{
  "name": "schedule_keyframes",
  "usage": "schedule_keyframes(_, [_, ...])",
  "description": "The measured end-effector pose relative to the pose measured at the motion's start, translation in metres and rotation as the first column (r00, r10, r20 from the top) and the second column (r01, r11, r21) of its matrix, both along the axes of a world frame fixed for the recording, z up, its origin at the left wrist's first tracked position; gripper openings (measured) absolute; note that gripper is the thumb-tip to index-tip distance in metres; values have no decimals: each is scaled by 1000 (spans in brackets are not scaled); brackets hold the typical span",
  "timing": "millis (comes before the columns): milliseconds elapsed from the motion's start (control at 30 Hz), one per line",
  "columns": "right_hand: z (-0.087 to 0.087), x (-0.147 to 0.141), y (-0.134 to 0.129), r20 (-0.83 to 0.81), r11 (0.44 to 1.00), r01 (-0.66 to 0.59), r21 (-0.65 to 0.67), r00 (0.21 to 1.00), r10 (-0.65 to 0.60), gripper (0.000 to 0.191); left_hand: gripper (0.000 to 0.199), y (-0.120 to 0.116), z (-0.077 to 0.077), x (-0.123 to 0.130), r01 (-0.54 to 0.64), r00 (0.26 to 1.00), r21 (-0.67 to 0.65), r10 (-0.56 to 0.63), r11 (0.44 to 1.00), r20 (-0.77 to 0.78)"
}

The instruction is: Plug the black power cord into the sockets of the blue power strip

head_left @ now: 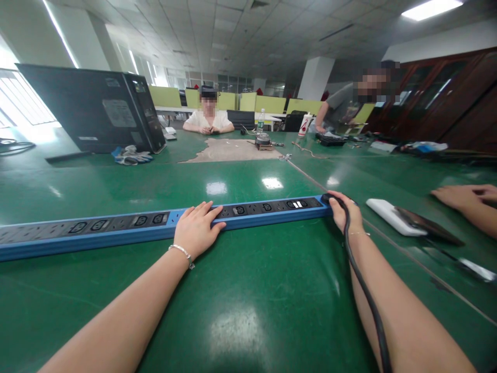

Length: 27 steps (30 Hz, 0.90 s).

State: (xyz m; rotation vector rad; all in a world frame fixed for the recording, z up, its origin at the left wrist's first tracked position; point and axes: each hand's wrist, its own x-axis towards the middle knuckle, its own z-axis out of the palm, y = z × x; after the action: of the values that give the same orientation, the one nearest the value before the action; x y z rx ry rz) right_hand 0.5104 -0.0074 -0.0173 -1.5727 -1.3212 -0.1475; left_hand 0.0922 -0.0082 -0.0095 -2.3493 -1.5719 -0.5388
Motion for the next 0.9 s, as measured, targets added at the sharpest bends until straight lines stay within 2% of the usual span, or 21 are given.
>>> schedule_keyframes(133, [-1, 1, -2, 59, 999, 29, -14, 998, -28, 38, 45, 0, 0, 0, 3, 1000, 6, -3, 1000, -11])
schedule_keyframes(400, [-7, -2, -3, -22, 998, 59, -30, 998, -59, 36, 46, 0, 2, -1, 5, 1000, -13, -5, 1000, -16])
schedule_keyframes(467, [-5, -5, -1, -64, 997, 68, 23, 996, -66, 35, 46, 0, 1, -1, 2, 1000, -11, -2, 1000, -12])
schedule_keyframes(567, [3, -13, 0, -162, 974, 102, 200, 984, -70, 35, 47, 0, 1, 0, 4, 1000, -10, -4, 1000, -8])
schedule_keyframes(633, [9, -20, -1, -172, 966, 83, 244, 984, -41, 35, 46, 0, 1, 0, 3, 1000, -12, -3, 1000, -7])
schedule_keyframes(767, [9, -30, -2, -75, 994, -8, 106, 997, 16, 34, 46, 1, 2, 0, 0, 1000, -22, 0, 1000, 2])
schedule_keyframes(900, [4, -30, 0, 9, 998, 25, 65, 1000, -26, 36, 47, 1, 2, 0, 7, 1000, -21, -6, 1000, 7])
